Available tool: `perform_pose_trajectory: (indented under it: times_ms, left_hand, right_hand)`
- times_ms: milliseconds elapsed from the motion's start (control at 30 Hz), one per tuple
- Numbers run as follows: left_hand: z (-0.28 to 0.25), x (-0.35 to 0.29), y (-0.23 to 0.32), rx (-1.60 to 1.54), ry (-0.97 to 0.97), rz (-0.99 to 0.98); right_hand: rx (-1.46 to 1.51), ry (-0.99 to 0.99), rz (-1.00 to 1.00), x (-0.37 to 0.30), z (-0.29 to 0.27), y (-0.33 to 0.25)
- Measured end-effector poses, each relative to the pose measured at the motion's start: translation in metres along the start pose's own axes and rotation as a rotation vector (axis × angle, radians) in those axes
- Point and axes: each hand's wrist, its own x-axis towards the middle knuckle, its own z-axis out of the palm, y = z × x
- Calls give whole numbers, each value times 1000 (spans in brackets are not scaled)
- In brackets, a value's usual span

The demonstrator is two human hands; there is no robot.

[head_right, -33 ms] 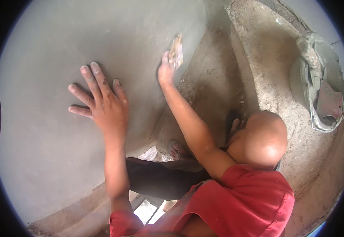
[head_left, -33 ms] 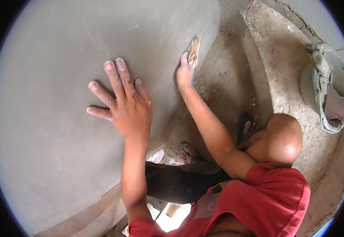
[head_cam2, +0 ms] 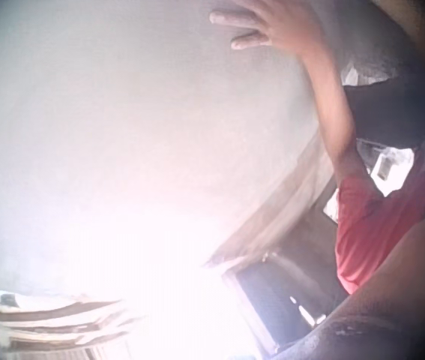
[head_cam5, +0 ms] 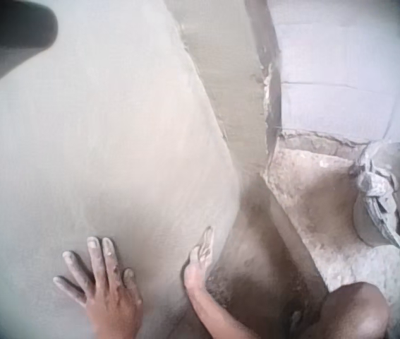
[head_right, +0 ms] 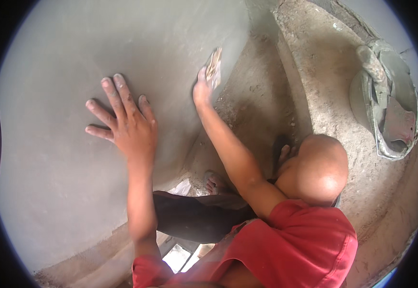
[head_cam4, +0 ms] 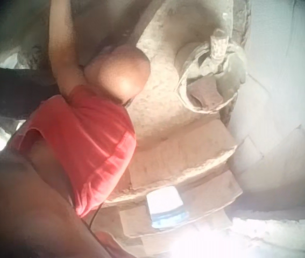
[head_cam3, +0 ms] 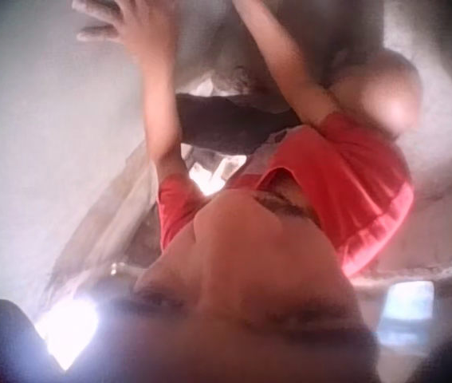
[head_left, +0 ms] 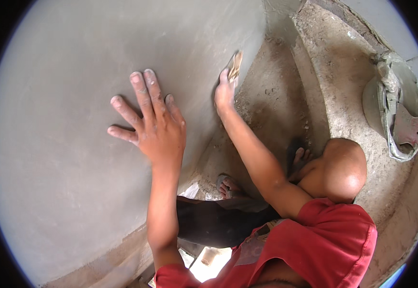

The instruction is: The person smooths a freshly plastered curved wall using a trowel and then a cloth. They scoop plaster from a bucket, apply it to the wall, and rub the surface to even it out.

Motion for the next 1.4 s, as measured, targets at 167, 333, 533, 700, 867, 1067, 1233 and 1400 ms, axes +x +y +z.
perform_pose_trajectory:
  times_ms: [167,333,533,700,867,1067,1233,1400]
  left_hand:
    - [15,21,30,57,3,89]
    - [22,41,43,128,35,188]
    - [29,46,53,97,117,154]
    - [27,43,50,97,80,168]
    - [24,43,53,113,65,173]
    - [24,40,51,66,32,192]
    - [26,43,52,110,107,200]
    - [29,46,57,24,129,188]
  right_hand:
    - [-228,-177,-341,-3,-4,29]
    - [-86,-147,-43,26,-9,46]
    - [-317,-43,-246,23,-9,32]
    - [-33,-82,-64,50,-3,30]
    - [218,21,297,59,-25,25]
    - [-412,-115,-268,40,-6,-20]
    - [30,14,-13,104,-13,-21]
    - [-241,-196,-293,69,-3,-20]
